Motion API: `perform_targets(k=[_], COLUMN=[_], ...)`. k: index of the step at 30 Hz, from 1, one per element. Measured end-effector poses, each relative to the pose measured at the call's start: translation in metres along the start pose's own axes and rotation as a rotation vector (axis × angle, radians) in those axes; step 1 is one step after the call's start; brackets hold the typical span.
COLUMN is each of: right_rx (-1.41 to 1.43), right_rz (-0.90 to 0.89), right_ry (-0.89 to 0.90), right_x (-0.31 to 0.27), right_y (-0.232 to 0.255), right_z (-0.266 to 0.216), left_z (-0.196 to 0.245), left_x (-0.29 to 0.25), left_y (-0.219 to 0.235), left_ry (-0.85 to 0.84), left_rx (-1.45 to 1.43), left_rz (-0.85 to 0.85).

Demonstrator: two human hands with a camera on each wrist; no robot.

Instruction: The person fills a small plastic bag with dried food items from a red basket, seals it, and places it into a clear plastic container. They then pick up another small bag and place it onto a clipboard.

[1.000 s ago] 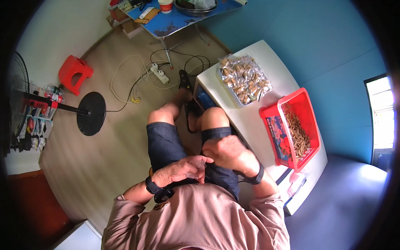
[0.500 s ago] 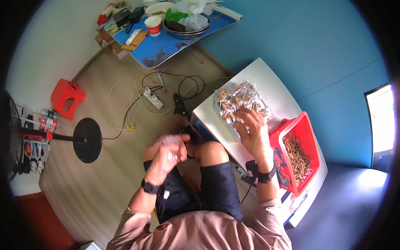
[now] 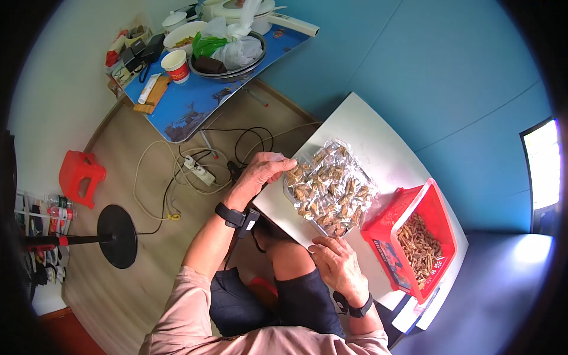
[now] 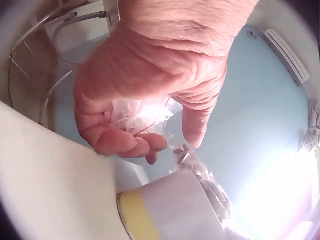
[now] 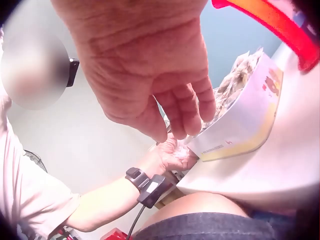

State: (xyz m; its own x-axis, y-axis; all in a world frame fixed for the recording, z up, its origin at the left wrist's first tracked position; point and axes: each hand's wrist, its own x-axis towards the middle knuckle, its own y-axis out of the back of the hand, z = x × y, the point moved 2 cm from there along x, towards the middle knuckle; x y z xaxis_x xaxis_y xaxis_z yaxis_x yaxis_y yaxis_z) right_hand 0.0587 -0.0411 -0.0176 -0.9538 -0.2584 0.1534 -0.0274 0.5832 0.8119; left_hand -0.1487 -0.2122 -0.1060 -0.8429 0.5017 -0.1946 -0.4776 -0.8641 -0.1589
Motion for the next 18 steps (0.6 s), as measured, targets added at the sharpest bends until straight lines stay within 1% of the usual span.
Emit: perform_targets(k=[1, 3, 5, 6, 8, 9, 15, 17, 18], right_rx=[0.003, 0.009, 0.017, 0.023, 0.018, 0.012, 0.039, 0.045, 0.052], right_rz=[0.001, -0.020, -0.026, -0.032, -0.038, -0.050, -0.057, -0.065, -0.076], right_ry=[-0.003, 0.005, 0.011, 0.016, 0.029, 0.041, 0.046, 0.047, 0.047], right_x=[-0.001, -0.003, -0.003, -0.003, -0.003, -0.004, -0.011, -0.014, -0.016], right_y=[-0.002, -0.007, -0.011, -0.013, -0.013, -0.013, -0.012, -0.013, -0.014], right_z=[0.002, 0.006, 0.006, 0.006, 0.006, 0.006, 0.008, 0.009, 0.009], left_z=[0.000, 0.002, 0.004, 0.004, 0.001, 0.002, -0.003, 0.002, 0.005], left_x=[0.002, 0.006, 0.009, 0.010, 0.013, 0.012, 0.012, 0.010, 0.008], left_y=[-0.002, -0.006, -0.009, -0.007, -0.006, -0.007, -0.009, -0.008, -0.009], left_ry=[0.002, -0.014, -0.087, -0.090, -0.060, -0.062, -0.048, -0.015, -0.017], left_rx=[0.022, 0.008, -0.044, -0.040, -0.077, -0.074, -0.148, -0.162, -0.160], left_rz=[-0.024, -0.017, -0.027, -0.027, -0.094, -0.096, -0.035, 0.050, 0.050])
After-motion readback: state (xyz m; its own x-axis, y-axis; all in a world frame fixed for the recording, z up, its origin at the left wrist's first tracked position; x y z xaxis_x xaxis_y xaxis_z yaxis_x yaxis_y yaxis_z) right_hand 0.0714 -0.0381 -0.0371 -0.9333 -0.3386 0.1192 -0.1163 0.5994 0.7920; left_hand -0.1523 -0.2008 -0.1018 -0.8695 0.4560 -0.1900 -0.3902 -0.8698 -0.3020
